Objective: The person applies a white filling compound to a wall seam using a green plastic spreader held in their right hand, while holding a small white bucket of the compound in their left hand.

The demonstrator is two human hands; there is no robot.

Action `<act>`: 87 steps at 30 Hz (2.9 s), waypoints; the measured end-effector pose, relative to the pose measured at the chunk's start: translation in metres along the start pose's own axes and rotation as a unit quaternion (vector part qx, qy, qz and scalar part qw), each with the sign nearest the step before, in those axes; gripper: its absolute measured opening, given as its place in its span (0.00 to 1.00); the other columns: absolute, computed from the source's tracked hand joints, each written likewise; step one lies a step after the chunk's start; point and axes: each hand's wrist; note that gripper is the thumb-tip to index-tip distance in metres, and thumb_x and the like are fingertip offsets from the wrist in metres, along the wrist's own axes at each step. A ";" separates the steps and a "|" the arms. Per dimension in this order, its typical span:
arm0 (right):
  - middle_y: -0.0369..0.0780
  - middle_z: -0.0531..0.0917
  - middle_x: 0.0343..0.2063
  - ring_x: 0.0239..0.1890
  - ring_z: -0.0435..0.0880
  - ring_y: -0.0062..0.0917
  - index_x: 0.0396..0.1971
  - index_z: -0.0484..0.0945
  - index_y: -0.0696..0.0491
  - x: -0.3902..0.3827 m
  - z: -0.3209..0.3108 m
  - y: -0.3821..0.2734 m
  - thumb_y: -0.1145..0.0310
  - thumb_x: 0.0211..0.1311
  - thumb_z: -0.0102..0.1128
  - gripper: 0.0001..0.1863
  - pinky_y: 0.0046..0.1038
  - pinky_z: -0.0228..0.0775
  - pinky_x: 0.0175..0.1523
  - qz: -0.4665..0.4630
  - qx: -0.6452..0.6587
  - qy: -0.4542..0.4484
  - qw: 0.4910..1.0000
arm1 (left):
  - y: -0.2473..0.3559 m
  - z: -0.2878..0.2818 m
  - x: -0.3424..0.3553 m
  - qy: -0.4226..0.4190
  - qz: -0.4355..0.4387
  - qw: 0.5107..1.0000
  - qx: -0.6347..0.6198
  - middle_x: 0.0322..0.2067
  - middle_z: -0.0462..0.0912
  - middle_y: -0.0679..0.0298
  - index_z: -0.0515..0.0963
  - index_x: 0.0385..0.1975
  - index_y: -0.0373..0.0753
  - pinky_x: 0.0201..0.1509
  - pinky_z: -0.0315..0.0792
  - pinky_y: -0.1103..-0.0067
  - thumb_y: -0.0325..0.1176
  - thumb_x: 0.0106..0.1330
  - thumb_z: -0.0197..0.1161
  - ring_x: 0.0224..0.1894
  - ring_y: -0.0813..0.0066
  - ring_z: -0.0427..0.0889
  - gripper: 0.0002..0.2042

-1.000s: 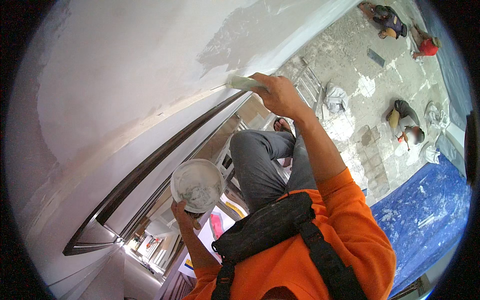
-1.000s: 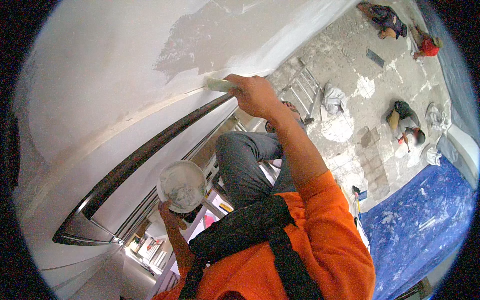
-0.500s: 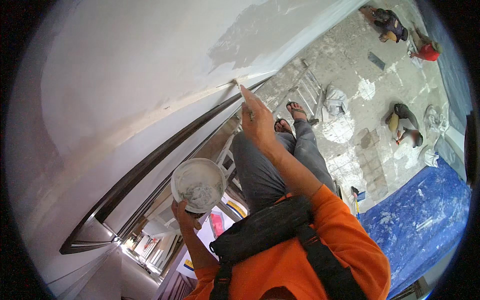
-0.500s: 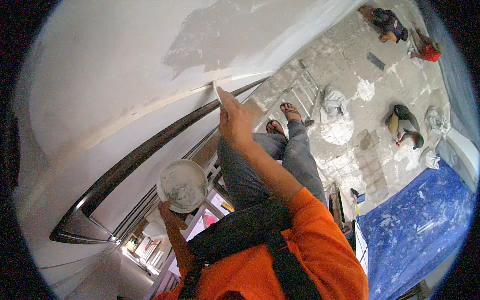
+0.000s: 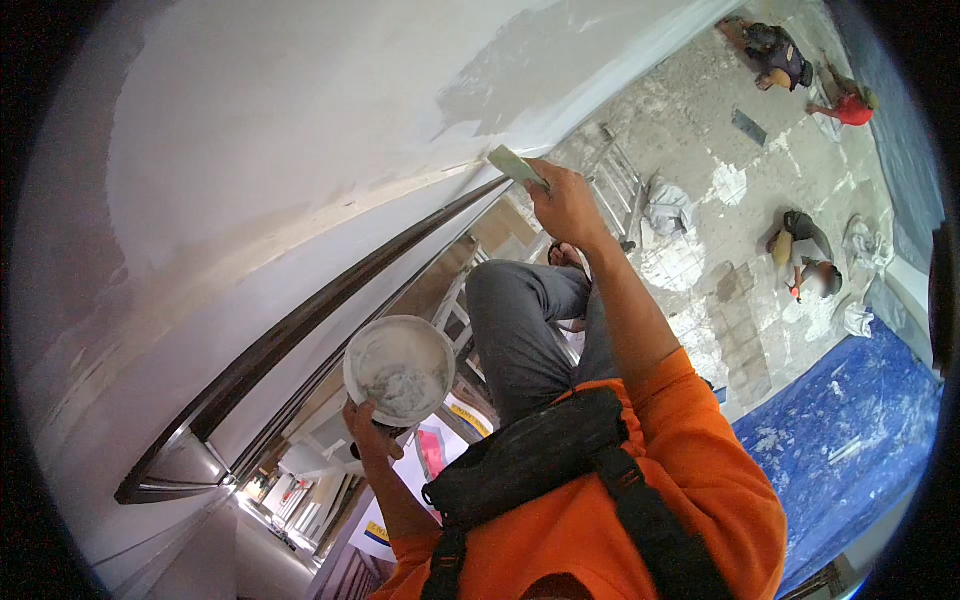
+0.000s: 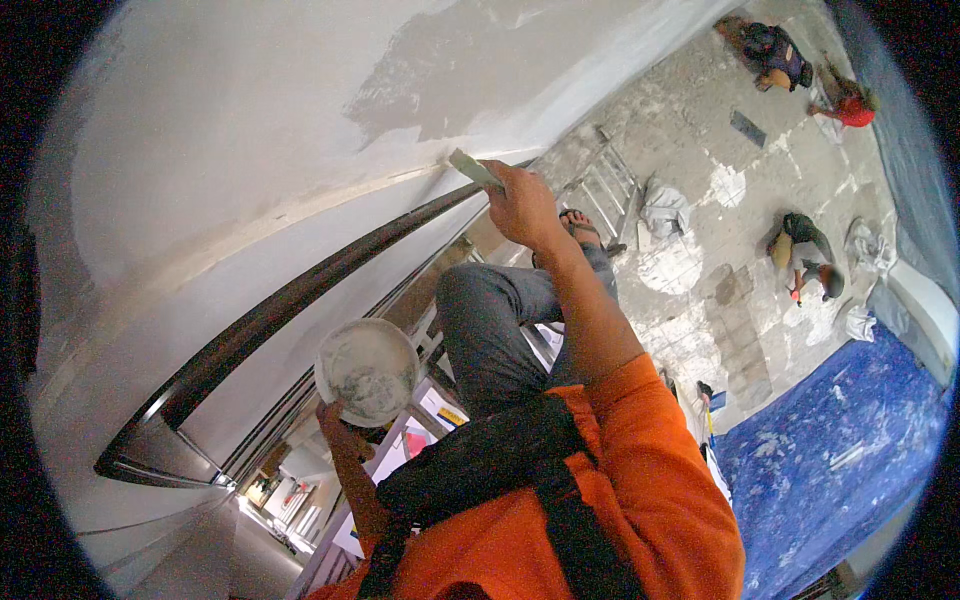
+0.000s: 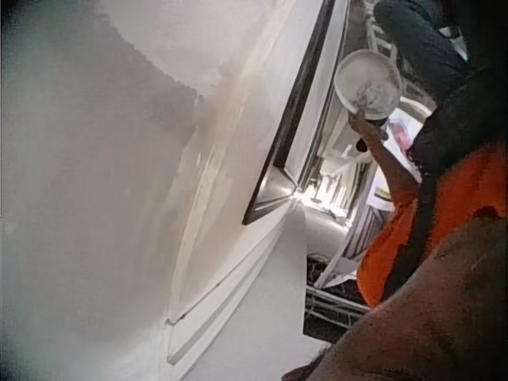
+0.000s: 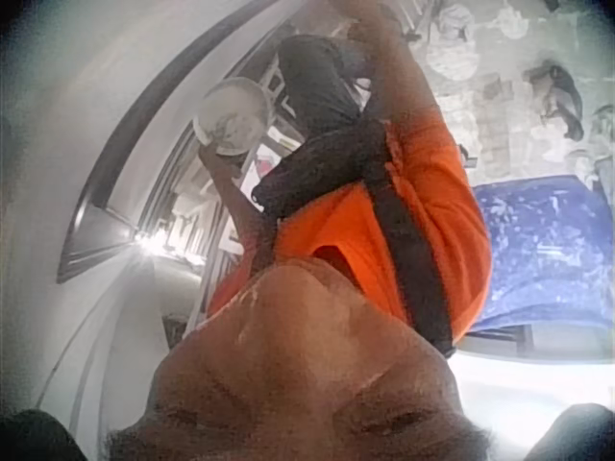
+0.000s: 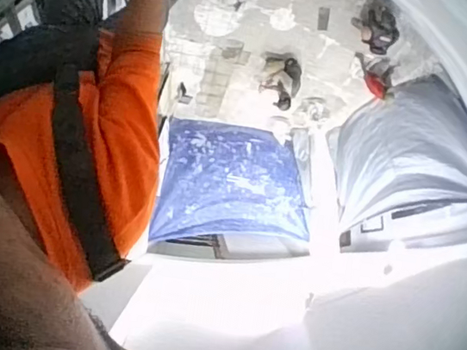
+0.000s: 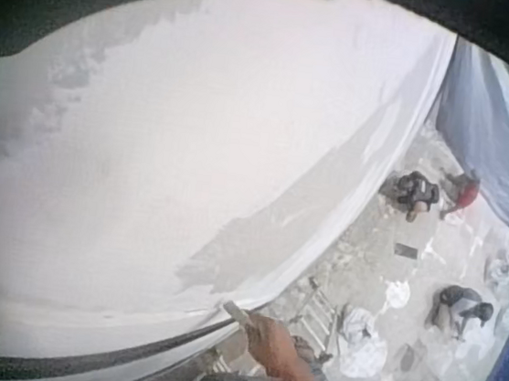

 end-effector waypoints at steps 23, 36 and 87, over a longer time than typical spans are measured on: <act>0.54 0.86 0.43 0.47 0.87 0.42 0.57 0.80 0.54 -0.020 -0.025 -0.040 0.74 0.67 0.59 0.19 0.38 0.76 0.51 -0.040 0.121 -0.003 0.992 | 0.011 0.004 -0.008 0.006 0.022 0.999 0.031 0.52 0.79 0.51 0.73 0.61 0.28 0.58 0.76 0.63 0.36 0.52 0.63 0.51 0.56 0.81 0.33; 0.50 0.82 0.52 0.52 0.83 0.47 0.61 0.79 0.46 -0.047 0.040 -0.063 0.81 0.63 0.57 0.26 0.41 0.75 0.58 -0.117 0.058 0.112 0.985 | 0.003 -0.004 -0.001 -0.048 0.033 0.998 0.018 0.52 0.78 0.50 0.72 0.60 0.28 0.59 0.75 0.63 0.38 0.54 0.64 0.52 0.55 0.80 0.32; 0.53 0.83 0.43 0.45 0.83 0.46 0.54 0.81 0.59 0.005 -0.032 -0.051 0.71 0.66 0.59 0.18 0.41 0.74 0.51 -0.095 0.049 -0.085 0.991 | -0.020 -0.026 0.006 -0.040 0.097 0.990 0.090 0.55 0.76 0.54 0.72 0.62 0.32 0.58 0.74 0.64 0.40 0.52 0.65 0.54 0.58 0.77 0.35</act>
Point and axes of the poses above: each hand's wrist, its own x-axis towards the middle knuckle, its own z-axis out of the palm, y = z × x
